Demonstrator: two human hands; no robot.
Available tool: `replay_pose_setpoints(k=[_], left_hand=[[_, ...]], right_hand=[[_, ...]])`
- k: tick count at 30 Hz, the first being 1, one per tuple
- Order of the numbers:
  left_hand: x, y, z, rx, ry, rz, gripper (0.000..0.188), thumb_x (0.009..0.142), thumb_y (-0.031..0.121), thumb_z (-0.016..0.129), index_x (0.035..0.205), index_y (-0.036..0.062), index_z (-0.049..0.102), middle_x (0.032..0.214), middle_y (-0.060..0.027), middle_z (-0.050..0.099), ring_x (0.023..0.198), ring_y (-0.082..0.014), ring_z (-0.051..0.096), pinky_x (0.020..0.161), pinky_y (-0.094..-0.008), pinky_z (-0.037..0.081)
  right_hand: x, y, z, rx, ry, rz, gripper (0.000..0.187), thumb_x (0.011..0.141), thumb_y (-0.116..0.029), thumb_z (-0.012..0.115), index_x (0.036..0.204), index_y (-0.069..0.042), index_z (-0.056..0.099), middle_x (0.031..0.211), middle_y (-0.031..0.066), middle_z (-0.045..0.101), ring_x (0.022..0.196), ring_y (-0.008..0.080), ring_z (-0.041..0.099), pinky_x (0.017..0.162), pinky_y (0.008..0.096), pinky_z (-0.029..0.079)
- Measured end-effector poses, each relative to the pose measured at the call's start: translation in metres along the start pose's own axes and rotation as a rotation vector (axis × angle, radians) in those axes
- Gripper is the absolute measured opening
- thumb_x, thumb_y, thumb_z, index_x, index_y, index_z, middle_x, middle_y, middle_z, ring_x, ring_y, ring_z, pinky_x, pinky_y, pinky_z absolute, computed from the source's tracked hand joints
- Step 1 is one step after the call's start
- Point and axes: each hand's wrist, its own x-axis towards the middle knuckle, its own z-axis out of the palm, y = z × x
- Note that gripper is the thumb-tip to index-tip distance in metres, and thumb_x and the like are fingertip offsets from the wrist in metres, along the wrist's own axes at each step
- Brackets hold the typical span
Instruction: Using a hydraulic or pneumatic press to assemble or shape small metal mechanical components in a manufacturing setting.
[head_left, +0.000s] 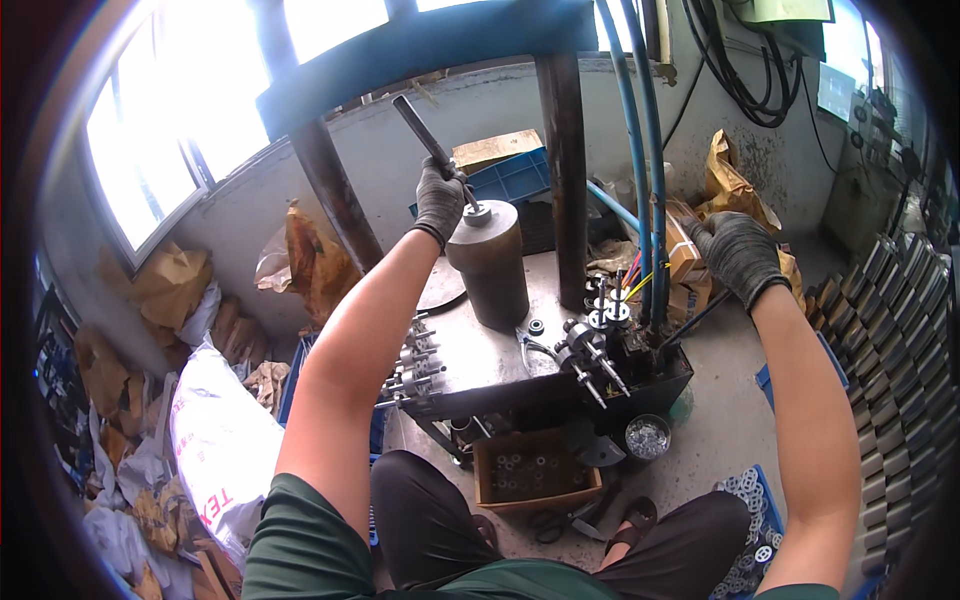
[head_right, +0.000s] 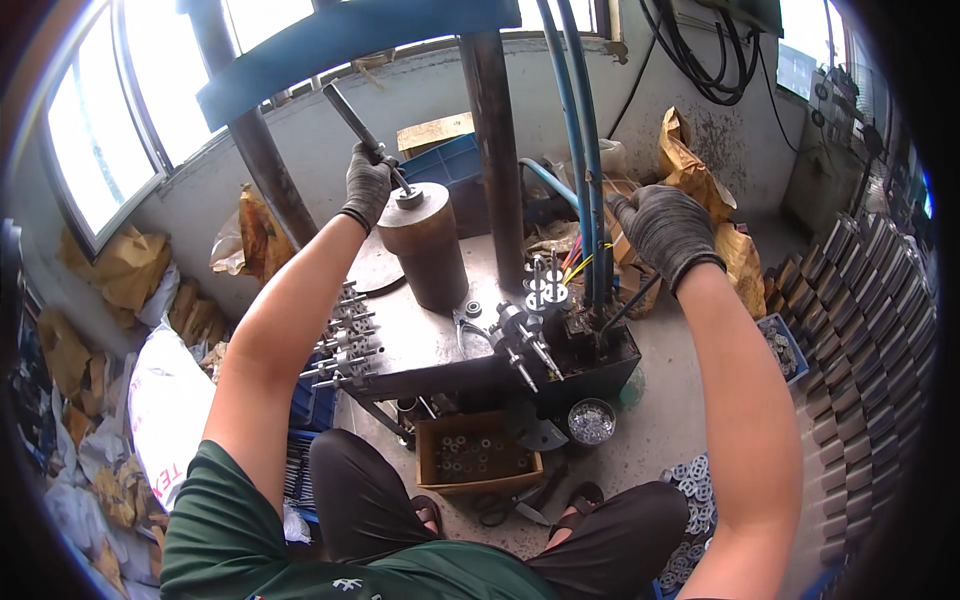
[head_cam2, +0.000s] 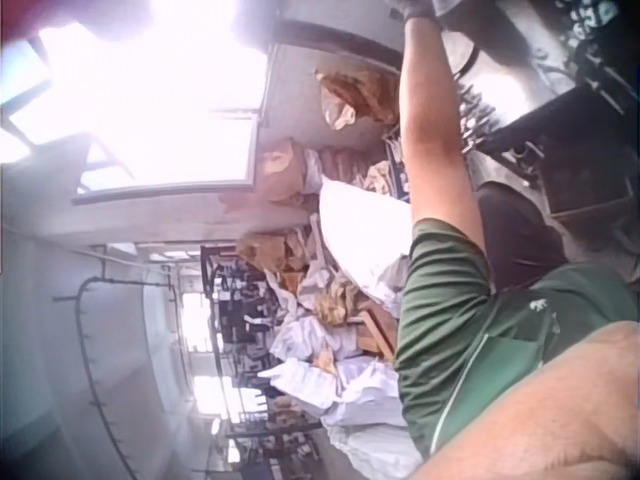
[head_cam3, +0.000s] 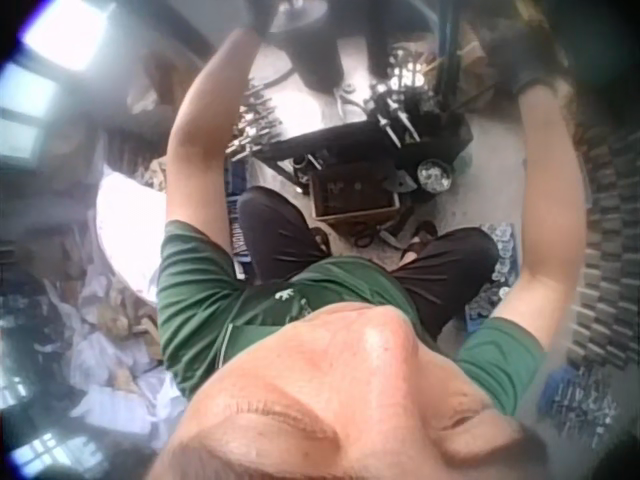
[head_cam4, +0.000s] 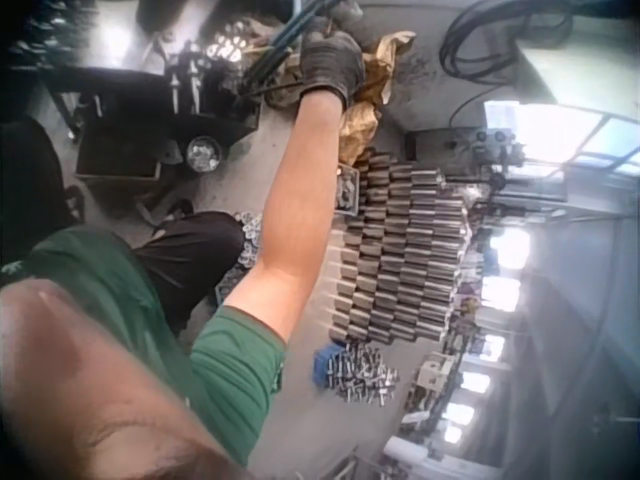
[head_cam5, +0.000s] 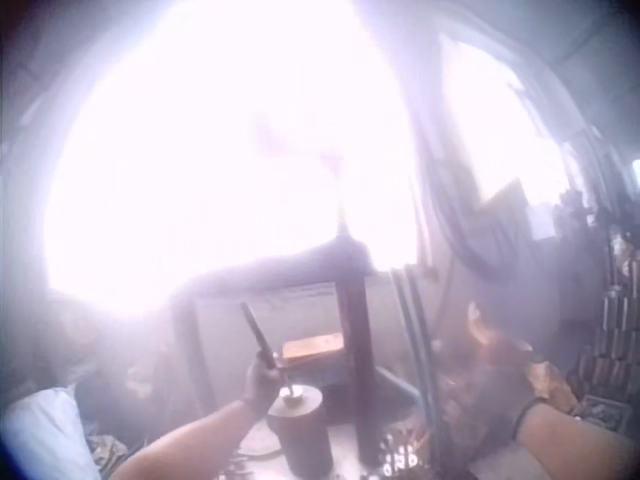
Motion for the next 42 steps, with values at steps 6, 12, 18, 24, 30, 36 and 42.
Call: replay_pose_setpoints(k=[6,12,18,24,30,36,42], left_hand=[[-0.006,0.012,0.002,0.234,-0.043,0.081,0.024,0.094,0.0,0.065,0.115,0.0054,0.054,0.083,-0.0082,0.063,0.067,-0.0192,0.067,0.06,-0.0349,0.058],[-0.005,0.021,0.002,0.578,-0.091,0.21,0.025,0.095,0.01,0.066,0.119,0.0081,0.058,0.084,-0.0134,0.069,0.076,-0.0273,0.07,0.069,-0.0416,0.056],[-0.021,0.022,-0.001,0.462,-0.071,0.168,0.028,0.094,0.012,0.069,0.12,0.0116,0.059,0.083,-0.0102,0.069,0.077,-0.0236,0.071,0.07,-0.0393,0.057],[-0.008,-0.015,0.001,0.347,0.019,0.146,0.031,0.094,0.017,0.072,0.123,0.0115,0.061,0.088,-0.0117,0.073,0.082,-0.0258,0.073,0.074,-0.0394,0.056],[-0.021,-0.03,0.007,0.458,0.036,0.261,0.021,0.1,0.02,0.066,0.116,0.0067,0.067,0.094,-0.0156,0.073,0.089,-0.0306,0.07,0.083,-0.0403,0.054],[-0.025,-0.026,0.001,0.248,-0.079,0.037,0.025,0.106,0.025,0.061,0.116,0.0031,0.067,0.088,-0.0052,0.07,0.08,-0.0139,0.066,0.076,-0.0313,0.054],[-0.036,-0.011,0.003,0.26,-0.055,0.023,0.025,0.103,0.025,0.065,0.112,0.002,0.069,0.088,-0.0074,0.073,0.08,-0.0139,0.068,0.076,-0.0311,0.055]], right_hand=[[-0.003,0.008,0.004,-0.006,0.058,-0.086,0.047,0.107,-0.043,0.045,0.108,-0.005,0.072,0.103,0.0214,0.073,0.101,0.0392,0.069,0.092,0.0499,0.053],[-0.024,-0.002,-0.008,0.091,0.086,-0.083,0.046,0.107,-0.04,0.047,0.13,-0.006,0.066,0.111,0.023,0.072,0.107,0.0391,0.069,0.097,0.0482,0.052],[-0.103,-0.001,-0.029,0.027,-0.115,-0.138,0.046,0.096,-0.039,0.061,0.126,-0.004,0.068,0.113,0.0215,0.071,0.1,0.0389,0.071,0.09,0.0458,0.056],[-0.167,0.026,-0.03,-0.115,-0.474,-0.307,0.042,0.087,-0.032,0.065,0.118,-0.004,0.072,0.104,0.0213,0.072,0.093,0.0381,0.071,0.086,0.0473,0.057],[-0.159,0.036,-0.029,0.048,-0.529,-0.363,0.043,0.088,-0.035,0.064,0.118,-0.005,0.072,0.105,0.0209,0.072,0.094,0.039,0.07,0.085,0.0474,0.057],[-0.166,0.02,-0.028,0.088,-0.539,-0.29,0.039,0.084,-0.023,0.069,0.116,-0.001,0.072,0.106,0.0209,0.074,0.091,0.0363,0.073,0.085,0.0434,0.058],[-0.177,0.014,-0.024,0.131,-0.475,-0.292,0.039,0.084,-0.023,0.065,0.118,-0.004,0.072,0.1,0.0226,0.072,0.09,0.0394,0.071,0.082,0.0475,0.057]])
